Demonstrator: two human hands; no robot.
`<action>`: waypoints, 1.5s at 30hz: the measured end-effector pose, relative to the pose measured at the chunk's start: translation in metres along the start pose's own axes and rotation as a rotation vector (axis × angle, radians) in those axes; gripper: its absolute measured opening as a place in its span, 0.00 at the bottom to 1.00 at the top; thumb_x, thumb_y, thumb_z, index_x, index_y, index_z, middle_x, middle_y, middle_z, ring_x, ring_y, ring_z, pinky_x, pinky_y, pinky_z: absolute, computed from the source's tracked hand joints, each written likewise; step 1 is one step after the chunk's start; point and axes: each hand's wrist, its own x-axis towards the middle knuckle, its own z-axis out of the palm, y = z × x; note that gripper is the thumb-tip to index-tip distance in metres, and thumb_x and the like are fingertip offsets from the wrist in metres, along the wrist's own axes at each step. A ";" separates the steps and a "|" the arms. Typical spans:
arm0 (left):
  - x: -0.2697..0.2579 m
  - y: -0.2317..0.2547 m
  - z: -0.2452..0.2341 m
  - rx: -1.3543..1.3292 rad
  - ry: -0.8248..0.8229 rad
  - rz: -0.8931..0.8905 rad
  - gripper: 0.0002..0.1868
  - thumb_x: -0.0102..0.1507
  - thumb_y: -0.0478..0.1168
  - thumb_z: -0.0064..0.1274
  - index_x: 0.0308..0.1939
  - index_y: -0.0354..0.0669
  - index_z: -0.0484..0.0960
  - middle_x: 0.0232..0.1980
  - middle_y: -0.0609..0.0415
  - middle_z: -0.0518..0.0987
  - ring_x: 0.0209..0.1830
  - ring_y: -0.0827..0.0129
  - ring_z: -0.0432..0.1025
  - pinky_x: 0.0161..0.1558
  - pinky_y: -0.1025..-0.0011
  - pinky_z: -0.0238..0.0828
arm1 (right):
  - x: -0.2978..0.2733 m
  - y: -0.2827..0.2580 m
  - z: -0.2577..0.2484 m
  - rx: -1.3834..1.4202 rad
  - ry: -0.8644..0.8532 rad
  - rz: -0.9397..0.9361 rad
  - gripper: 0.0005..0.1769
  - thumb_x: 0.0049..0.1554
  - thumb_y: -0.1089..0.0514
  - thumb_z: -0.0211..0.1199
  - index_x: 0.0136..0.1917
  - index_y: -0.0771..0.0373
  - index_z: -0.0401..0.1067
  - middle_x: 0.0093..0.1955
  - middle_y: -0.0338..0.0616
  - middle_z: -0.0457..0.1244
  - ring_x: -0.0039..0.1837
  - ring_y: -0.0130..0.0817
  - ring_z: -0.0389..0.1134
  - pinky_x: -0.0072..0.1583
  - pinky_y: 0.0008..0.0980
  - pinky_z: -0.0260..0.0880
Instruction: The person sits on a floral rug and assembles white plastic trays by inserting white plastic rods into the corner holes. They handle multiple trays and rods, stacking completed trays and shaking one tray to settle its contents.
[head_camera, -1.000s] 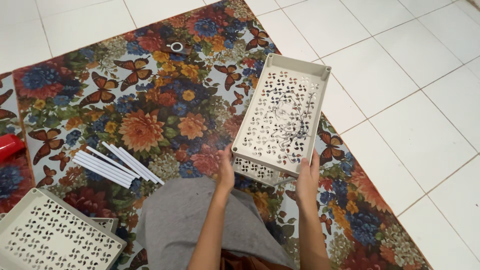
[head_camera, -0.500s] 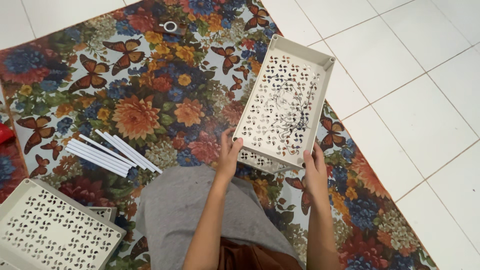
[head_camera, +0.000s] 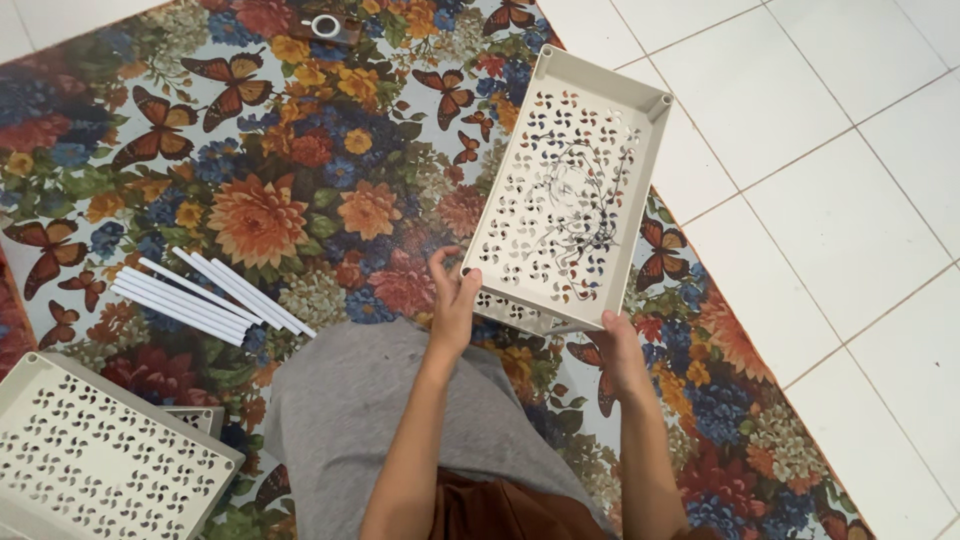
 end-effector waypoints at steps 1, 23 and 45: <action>0.001 -0.001 0.000 0.012 -0.001 0.009 0.29 0.79 0.47 0.46 0.77 0.40 0.52 0.69 0.39 0.81 0.65 0.65 0.74 0.70 0.65 0.68 | 0.003 0.006 0.000 0.010 0.019 -0.013 0.45 0.65 0.32 0.61 0.79 0.69 0.64 0.79 0.51 0.65 0.81 0.47 0.64 0.84 0.52 0.55; -0.062 0.030 0.077 0.215 0.281 -0.180 0.49 0.67 0.39 0.55 0.82 0.34 0.38 0.71 0.31 0.67 0.68 0.45 0.72 0.68 0.51 0.76 | -0.020 0.064 0.106 0.238 -0.056 0.074 0.39 0.72 0.32 0.44 0.83 0.62 0.61 0.82 0.50 0.62 0.81 0.47 0.62 0.82 0.49 0.56; -0.004 0.087 -0.048 0.842 0.765 0.434 0.33 0.79 0.42 0.61 0.83 0.32 0.65 0.89 0.31 0.56 0.86 0.43 0.58 0.81 0.53 0.66 | -0.012 -0.015 0.041 -0.075 0.338 -0.144 0.45 0.74 0.28 0.31 0.87 0.63 0.54 0.90 0.52 0.53 0.90 0.42 0.51 0.87 0.44 0.44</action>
